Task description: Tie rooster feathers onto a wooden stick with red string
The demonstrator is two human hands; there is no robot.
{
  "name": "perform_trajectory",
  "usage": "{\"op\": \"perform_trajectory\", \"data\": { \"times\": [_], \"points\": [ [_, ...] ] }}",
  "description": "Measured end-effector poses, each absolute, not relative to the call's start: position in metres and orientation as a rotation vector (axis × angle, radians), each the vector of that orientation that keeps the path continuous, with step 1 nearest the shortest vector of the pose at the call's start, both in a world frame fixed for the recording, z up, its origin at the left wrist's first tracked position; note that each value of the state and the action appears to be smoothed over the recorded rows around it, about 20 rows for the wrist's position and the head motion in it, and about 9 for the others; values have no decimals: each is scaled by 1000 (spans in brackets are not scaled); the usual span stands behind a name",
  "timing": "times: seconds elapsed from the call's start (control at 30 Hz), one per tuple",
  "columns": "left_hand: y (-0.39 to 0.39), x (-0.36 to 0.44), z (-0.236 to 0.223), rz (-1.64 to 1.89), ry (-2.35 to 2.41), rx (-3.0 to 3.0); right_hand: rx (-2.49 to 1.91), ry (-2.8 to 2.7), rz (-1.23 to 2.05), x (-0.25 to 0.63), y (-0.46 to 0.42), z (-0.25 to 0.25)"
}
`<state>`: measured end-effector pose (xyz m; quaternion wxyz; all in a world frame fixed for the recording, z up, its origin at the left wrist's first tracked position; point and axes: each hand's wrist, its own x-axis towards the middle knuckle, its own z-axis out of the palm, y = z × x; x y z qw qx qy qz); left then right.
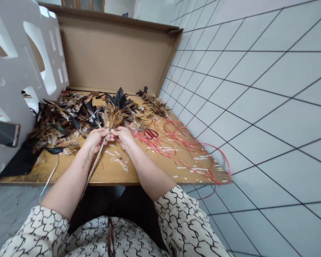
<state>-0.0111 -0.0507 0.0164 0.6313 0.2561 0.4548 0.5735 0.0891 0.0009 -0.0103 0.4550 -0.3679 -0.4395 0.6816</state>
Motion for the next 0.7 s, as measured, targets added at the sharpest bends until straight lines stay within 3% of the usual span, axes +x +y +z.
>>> {"op": "perform_trajectory", "data": {
  "times": [0.33,0.7],
  "points": [
    [-51,-9,15,1436,1051,665,-1132,-1315,1541,89,-13,1],
    [-42,-12,10,1555,1280,890,-1219,-1909,682,92,-16,-4]
  ]
}}
